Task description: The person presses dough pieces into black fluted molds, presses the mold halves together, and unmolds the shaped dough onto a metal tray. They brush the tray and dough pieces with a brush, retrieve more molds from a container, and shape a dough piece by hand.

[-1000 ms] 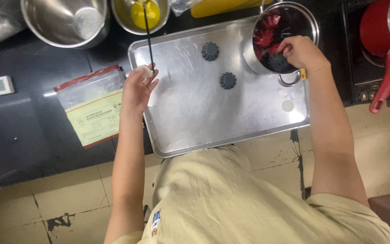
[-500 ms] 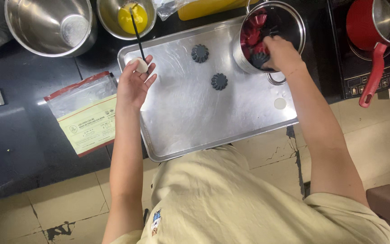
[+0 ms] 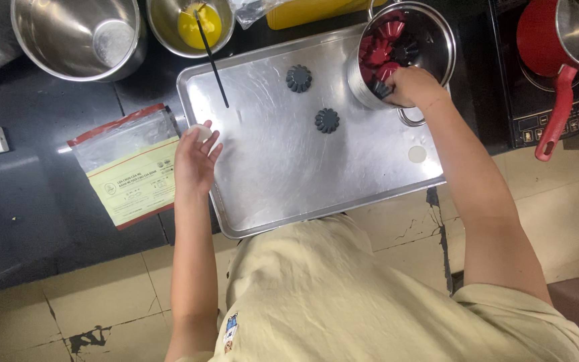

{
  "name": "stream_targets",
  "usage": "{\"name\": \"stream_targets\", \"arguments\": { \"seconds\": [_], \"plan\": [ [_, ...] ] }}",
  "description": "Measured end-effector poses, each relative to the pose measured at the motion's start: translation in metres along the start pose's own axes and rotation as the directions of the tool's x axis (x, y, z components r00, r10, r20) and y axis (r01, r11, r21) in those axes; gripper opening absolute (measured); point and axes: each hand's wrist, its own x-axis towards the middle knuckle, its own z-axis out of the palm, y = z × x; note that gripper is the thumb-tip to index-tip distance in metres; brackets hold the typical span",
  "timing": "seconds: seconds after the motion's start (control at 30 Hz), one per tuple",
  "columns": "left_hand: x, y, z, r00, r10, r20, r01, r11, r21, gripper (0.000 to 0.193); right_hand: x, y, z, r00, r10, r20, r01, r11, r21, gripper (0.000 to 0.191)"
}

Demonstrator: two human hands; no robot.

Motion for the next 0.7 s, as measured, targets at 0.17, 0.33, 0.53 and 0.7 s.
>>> {"name": "stream_targets", "arguments": {
  "seconds": [0.17,0.33,0.53,0.7],
  "plan": [
    [-0.006,-0.011,-0.014,1.000,0.001,-0.010,-0.001,1.000,0.022,0.027,0.003,0.007,-0.001,0.997,-0.012,0.080,0.006,0.997,0.076,0.036],
    [-0.005,-0.028,-0.022,0.997,0.046,-0.056,-0.036,0.987,0.157,0.030,-0.014,0.008,-0.011,0.975,-0.122,-0.187,0.161,0.964,0.213,0.036],
    [-0.001,-0.056,-0.031,0.989,0.143,-0.043,-0.110,0.892,0.438,0.024,-0.044,-0.062,-0.004,0.922,-0.062,-0.383,0.304,0.728,0.614,0.027],
    [0.001,-0.070,-0.035,0.972,0.227,-0.056,-0.165,0.835,0.525,0.021,-0.009,-0.183,0.058,0.908,-0.396,-0.138,0.332,0.477,0.814,0.041]
  ]
}}
